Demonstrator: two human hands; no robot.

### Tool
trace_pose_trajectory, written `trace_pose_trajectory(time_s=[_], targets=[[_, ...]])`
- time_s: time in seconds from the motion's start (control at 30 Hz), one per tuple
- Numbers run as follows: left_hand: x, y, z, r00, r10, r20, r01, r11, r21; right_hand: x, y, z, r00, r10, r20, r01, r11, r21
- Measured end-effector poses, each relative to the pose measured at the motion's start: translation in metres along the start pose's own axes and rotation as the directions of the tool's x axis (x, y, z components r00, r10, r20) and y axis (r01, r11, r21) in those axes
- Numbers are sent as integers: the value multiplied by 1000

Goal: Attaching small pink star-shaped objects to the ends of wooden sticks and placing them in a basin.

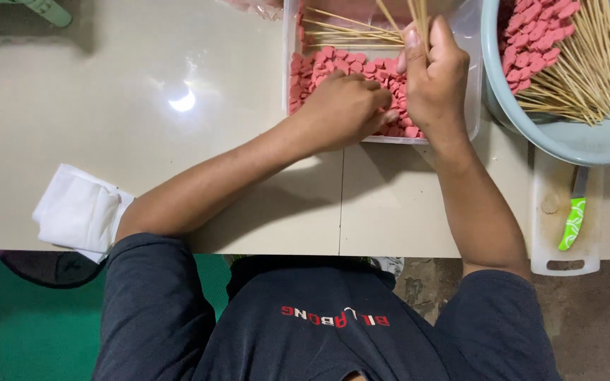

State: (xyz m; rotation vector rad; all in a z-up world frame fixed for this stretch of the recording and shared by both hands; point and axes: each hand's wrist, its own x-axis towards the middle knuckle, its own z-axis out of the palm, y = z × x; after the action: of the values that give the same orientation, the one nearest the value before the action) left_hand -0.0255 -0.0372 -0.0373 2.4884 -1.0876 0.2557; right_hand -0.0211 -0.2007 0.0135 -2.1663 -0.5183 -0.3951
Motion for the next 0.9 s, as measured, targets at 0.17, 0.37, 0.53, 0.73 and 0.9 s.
trace_pose_trajectory(time_s=[0.17, 0.37, 0.53, 0.73, 0.9], targets=[[4, -1, -5, 996, 6, 93, 11, 983, -183, -1, 8, 1, 993, 44, 109, -26, 987, -160], [1, 3, -28, 943, 187, 276, -76, 927, -368, 11, 26, 5, 971, 73, 226, -12, 965, -261], [3, 0, -20, 949, 209, 237, -114, 927, -357, 39, 40, 7, 936, -14, 353, 186, 869, -459], [3, 3, -26, 939, 169, 298, -62, 939, -338, 83, 36, 25, 885, 23, 465, 216, 866, -452], [4, 3, -34, 927, 174, 333, -46, 932, -359, 98, 54, 46, 827, -30, 561, 358, 798, -485]])
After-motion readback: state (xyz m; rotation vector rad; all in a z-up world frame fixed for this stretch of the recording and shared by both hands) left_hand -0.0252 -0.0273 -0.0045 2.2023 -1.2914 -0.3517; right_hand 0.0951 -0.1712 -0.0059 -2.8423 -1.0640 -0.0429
